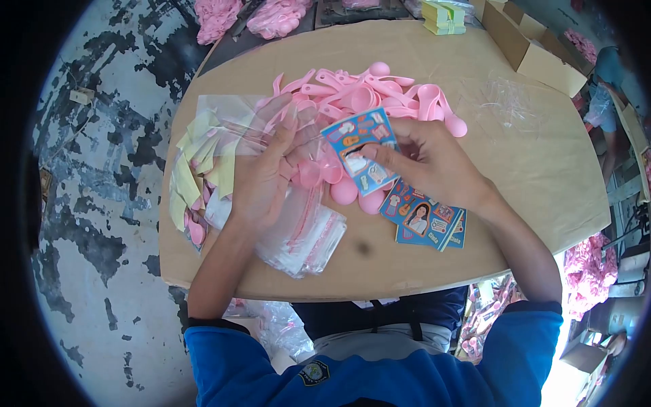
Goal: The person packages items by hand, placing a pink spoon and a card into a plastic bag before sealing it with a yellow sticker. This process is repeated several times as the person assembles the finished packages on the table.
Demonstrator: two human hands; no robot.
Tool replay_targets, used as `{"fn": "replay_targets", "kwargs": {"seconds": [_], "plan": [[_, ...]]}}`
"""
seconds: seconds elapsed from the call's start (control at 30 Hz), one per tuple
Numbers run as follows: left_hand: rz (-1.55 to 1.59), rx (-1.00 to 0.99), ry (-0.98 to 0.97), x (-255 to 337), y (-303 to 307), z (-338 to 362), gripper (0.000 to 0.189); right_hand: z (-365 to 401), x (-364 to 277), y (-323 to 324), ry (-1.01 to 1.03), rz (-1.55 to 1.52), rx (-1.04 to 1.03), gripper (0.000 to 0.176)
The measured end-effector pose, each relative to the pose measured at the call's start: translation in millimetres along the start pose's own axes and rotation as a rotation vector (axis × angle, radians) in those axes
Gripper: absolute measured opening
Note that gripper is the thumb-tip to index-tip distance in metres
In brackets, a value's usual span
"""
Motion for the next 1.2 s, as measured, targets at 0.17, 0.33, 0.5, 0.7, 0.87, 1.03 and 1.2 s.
{"fn": "replay_targets", "kwargs": {"seconds": [0.17, 0.33, 0.5, 0.7, 0.87, 1.03, 1.2], "plan": [[-0.02, 0.017, -0.063, 7.7, 4.3, 1.8, 0.04, -2.2, -3.0, 19.3, -0.072, -0.011, 0.123, 0.025], [-0.025, 0.07, -0.089, 9.9, 6.0, 1.0, 0.042, 1.0, 4.2, 7.0, -0.13, -0.085, 0.01, 0.024], [-0.003, 0.038, -0.065, 8.7, -6.2, 3.5, 0.041, 2.6, -3.3, 2.5, -0.063, 0.086, 0.016, 0.02], [-0.17, -0.096, -0.034, -5.1, -18.7, 11.1, 0.034, 4.1, -4.6, -4.9, -0.033, 0.22, -0.054, 0.02], [-0.182, -0.04, -0.054, 6.9, -13.5, 7.7, 0.026, 5.4, -9.3, 0.9, 0.115, 0.118, -0.046, 0.019], [-0.33, -0.058, 0.016, -0.6, -18.2, 13.6, 0.026, 7.6, -8.2, -4.4, 0.115, 0.162, -0.033, 0.017], [-0.41, -0.133, 0.064, -17.9, -27.0, 21.1, 0.035, 11.3, 7.0, -18.7, -0.003, -0.078, -0.044, 0.017]]}}
Point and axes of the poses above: each hand's wrist, its own z-axis away from the middle knuckle, its own y-axis out of the back of the hand, x = y × z, the point moved 8 cm from there along -z, towards the middle knuckle, and after that the axes turned 3 degrees about -x, right-handed, at the moved point
